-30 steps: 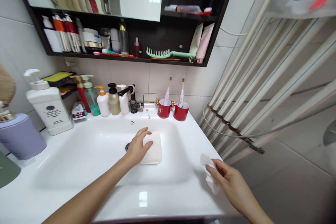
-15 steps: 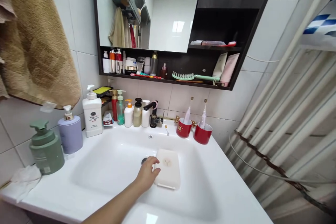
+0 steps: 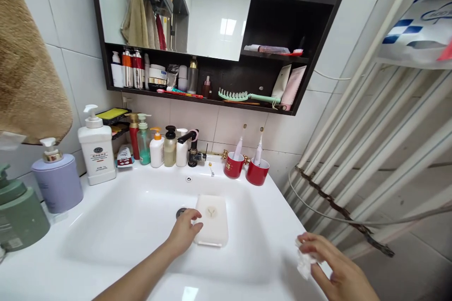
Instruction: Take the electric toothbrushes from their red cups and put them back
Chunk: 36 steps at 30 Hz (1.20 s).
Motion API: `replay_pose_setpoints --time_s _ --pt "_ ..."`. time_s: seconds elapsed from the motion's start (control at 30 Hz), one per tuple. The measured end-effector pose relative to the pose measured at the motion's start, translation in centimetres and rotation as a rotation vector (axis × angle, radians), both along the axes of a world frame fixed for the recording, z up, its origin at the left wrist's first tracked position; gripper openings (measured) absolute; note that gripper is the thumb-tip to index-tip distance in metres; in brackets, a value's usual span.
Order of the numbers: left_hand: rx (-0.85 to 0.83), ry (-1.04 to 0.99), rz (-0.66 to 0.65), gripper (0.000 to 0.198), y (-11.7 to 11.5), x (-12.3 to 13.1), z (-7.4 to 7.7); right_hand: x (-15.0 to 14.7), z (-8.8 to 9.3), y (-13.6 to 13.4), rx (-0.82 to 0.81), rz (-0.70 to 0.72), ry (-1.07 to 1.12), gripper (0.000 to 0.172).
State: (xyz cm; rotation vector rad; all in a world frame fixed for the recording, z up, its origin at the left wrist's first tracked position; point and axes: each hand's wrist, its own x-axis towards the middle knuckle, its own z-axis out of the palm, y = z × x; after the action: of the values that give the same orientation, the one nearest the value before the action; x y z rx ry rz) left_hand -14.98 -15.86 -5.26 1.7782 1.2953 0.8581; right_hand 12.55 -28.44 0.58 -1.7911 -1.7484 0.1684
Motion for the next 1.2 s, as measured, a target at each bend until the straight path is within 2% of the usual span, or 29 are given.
replay_pose_setpoints --time_s 0.07,0.13,0.23,0.3,0.4,0.53,0.63,0.77,0.9,1.07,1.2 --pt "0.000 -0.023 -0.004 0.017 0.2 0.4 0.1 1.9 -1.2 0.9 -0.090 -0.005 -0.090 0.017" --pt "0.014 -0.051 -0.017 0.017 0.4 1.1 0.3 2.9 -1.7 1.6 -0.141 0.017 -0.126 0.021" --pt "0.043 -0.091 -0.017 0.018 1.1 2.0 0.7 1.3 -0.3 4.1 -0.054 -0.021 -0.052 0.024" --pt "0.059 -0.109 -0.008 0.020 1.6 2.4 0.6 -1.3 1.1 7.5 0.013 -0.015 0.030 0.029" --pt "0.075 -0.107 -0.002 0.021 2.5 2.5 -0.1 -5.1 2.3 14.4 0.092 -0.025 0.074 0.040" --pt "0.074 -0.072 0.015 0.019 3.4 2.0 -1.1 -7.3 2.0 22.6 0.128 -0.159 -0.042 0.044" --pt "0.077 -0.082 0.037 0.020 4.0 1.7 -1.2 -7.6 1.6 25.5 0.109 -0.259 -0.058 0.031" --pt "0.057 -0.105 0.089 0.019 4.6 1.3 -1.4 -7.7 1.3 25.5 0.099 -0.304 -0.051 0.017" --pt "0.054 -0.146 0.110 0.019 4.6 1.1 -1.2 -8.2 0.3 22.4 0.124 -0.273 -0.064 0.012" --pt "0.089 -0.217 0.149 0.023 5.2 2.0 0.5 -10.1 -2.7 17.2 0.166 -0.123 -0.100 0.011" --pt "0.114 -0.251 0.151 0.030 6.2 3.5 2.2 -11.8 -4.6 14.4 0.051 -0.087 -0.107 0.012"
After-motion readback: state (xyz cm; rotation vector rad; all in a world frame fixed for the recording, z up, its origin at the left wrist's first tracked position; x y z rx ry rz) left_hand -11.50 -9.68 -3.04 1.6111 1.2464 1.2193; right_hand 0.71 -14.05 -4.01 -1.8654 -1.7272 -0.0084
